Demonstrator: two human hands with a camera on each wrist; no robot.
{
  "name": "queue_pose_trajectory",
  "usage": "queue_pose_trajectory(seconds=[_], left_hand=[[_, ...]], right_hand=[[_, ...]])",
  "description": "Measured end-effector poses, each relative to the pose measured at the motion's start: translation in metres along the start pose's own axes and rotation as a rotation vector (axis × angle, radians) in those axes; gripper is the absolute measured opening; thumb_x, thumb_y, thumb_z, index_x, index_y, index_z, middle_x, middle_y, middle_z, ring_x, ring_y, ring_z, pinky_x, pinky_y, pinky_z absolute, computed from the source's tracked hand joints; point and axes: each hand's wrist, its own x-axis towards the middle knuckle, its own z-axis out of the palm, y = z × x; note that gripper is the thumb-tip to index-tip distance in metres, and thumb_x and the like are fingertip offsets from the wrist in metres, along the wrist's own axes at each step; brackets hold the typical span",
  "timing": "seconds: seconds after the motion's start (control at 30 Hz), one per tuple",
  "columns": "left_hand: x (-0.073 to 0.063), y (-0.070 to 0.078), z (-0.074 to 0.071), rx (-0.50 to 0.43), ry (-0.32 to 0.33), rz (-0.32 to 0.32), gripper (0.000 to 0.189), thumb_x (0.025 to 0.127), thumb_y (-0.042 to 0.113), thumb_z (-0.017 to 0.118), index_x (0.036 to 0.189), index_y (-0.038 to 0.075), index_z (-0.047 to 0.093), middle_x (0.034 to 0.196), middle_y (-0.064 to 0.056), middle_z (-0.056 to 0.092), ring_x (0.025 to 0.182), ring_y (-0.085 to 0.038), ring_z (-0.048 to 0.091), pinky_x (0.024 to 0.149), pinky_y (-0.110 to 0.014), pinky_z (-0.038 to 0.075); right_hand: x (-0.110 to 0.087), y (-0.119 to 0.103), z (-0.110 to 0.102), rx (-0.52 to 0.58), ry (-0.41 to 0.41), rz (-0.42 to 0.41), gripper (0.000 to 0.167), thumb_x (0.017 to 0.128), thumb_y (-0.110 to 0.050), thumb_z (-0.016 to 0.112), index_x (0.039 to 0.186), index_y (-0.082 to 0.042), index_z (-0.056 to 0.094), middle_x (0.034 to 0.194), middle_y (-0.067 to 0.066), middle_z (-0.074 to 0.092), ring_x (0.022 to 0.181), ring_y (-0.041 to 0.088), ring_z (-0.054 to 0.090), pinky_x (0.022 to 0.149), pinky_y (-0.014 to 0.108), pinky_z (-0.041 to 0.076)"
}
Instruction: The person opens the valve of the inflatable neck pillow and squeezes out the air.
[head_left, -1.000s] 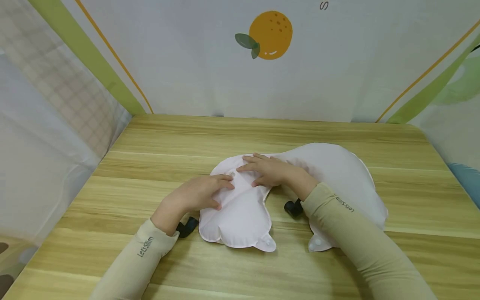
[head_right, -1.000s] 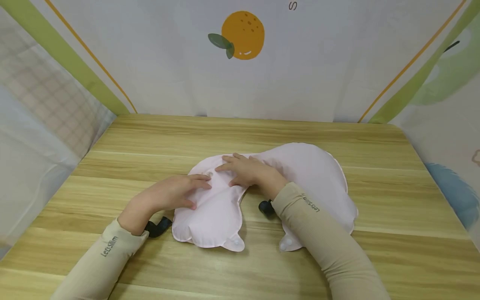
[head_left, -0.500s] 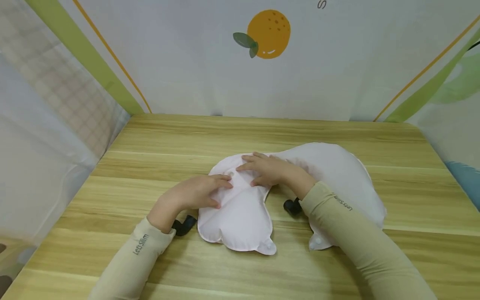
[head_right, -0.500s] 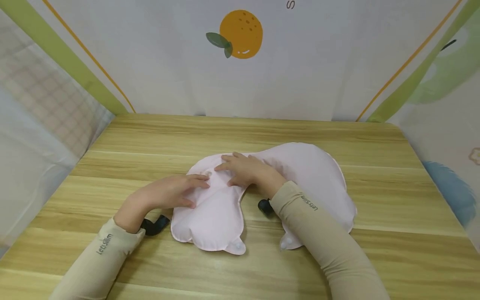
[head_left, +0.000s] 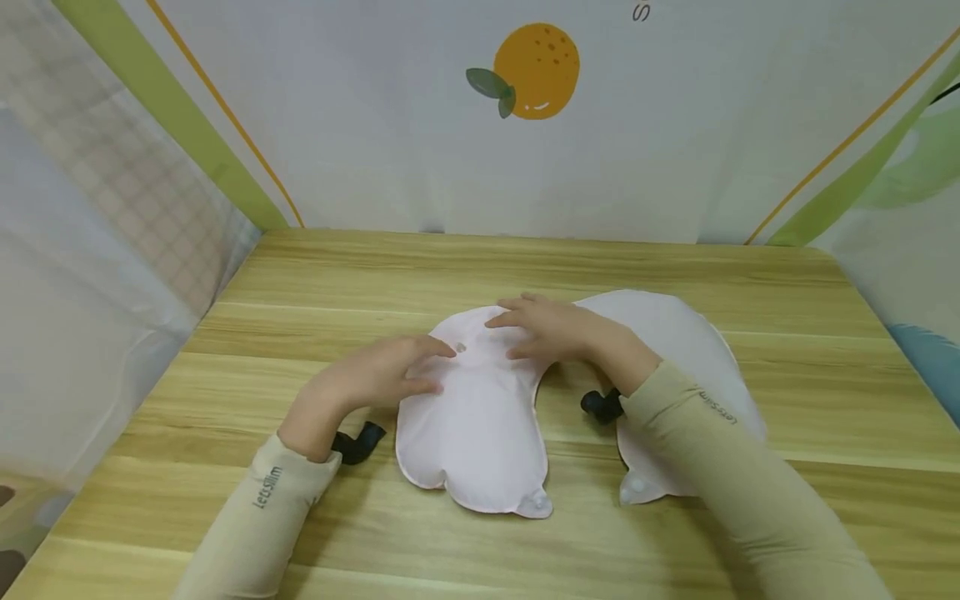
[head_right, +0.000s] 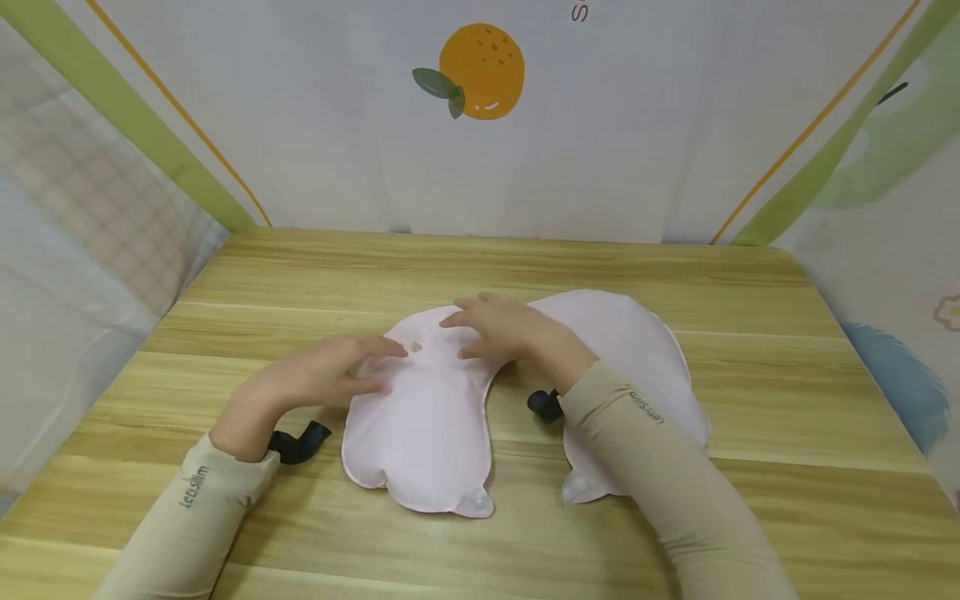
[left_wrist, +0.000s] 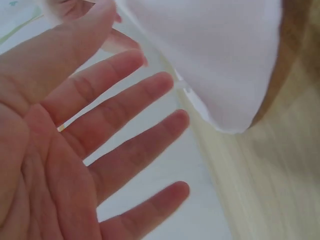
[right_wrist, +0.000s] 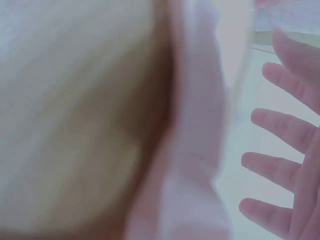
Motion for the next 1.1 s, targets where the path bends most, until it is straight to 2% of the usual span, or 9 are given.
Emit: queue_pose_trajectory(seconds=[0.17,0.37,0.6,0.8,0.87,1.0,1.1], left_hand=[[0.003,0.0,-0.004,0.022,0.043,0.022,0.038,0.097,0.016,0.065,0.133,0.006,0.061,0.137,-0.01,0.062,0.127,-0.029,0.058,0.108,-0.048,0.046],[0.012,-0.003,-0.005,0.015,0.031,0.027,0.043,0.097,0.019,0.066,0.136,0.003,0.057,0.139,-0.011,0.06,0.128,-0.029,0.057,0.108,-0.047,0.046],[0.021,-0.006,-0.004,-0.003,-0.003,0.021,0.051,0.096,0.022,0.066,0.141,0.001,0.053,0.142,-0.013,0.057,0.131,-0.029,0.055,0.111,-0.047,0.043],[0.026,-0.01,-0.001,-0.011,-0.013,0.009,0.056,0.096,0.027,0.066,0.144,0.002,0.049,0.146,-0.013,0.054,0.136,-0.028,0.051,0.114,-0.046,0.04],[0.027,-0.01,-0.001,-0.014,-0.015,0.008,0.058,0.096,0.027,0.067,0.145,0.002,0.048,0.147,-0.012,0.053,0.136,-0.028,0.051,0.115,-0.046,0.039],[0.03,-0.011,0.0,-0.019,-0.031,0.008,0.059,0.095,0.027,0.068,0.145,0.003,0.048,0.147,-0.012,0.053,0.136,-0.027,0.051,0.115,-0.045,0.039],[0.032,-0.012,0.0,-0.009,-0.044,0.019,0.059,0.095,0.026,0.069,0.145,0.003,0.048,0.147,-0.013,0.053,0.135,-0.027,0.052,0.114,-0.045,0.04]], right_hand=[[-0.023,0.0,-0.018,0.0,0.058,-0.018,0.053,0.098,-0.03,0.063,0.148,-0.018,0.049,0.163,0.015,0.029,0.151,0.042,0.022,0.119,0.061,0.025],[-0.066,0.012,-0.026,-0.047,0.163,-0.018,0.054,0.097,-0.029,0.064,0.147,-0.016,0.049,0.161,0.014,0.033,0.15,0.041,0.024,0.118,0.061,0.026],[-0.119,0.033,-0.009,-0.148,0.288,-0.024,0.055,0.096,-0.032,0.066,0.145,-0.014,0.051,0.155,0.017,0.042,0.142,0.046,0.037,0.111,0.063,0.033],[-0.151,0.05,0.015,-0.186,0.384,-0.031,0.067,0.091,-0.038,0.071,0.15,-0.019,0.044,0.153,0.016,0.045,0.14,0.047,0.038,0.118,0.056,0.027],[-0.157,0.052,0.021,-0.194,0.397,-0.013,0.074,0.088,-0.041,0.073,0.152,-0.022,0.042,0.155,0.016,0.043,0.141,0.049,0.036,0.118,0.057,0.025],[-0.164,0.052,0.031,-0.173,0.347,0.09,0.083,0.085,-0.05,0.073,0.155,-0.031,0.033,0.164,0.011,0.027,0.146,0.053,0.023,0.107,0.075,0.026],[-0.165,0.051,0.036,-0.162,0.301,0.173,0.087,0.084,-0.058,0.071,0.156,-0.04,0.026,0.168,0.003,0.014,0.15,0.052,0.012,0.099,0.084,0.025]])
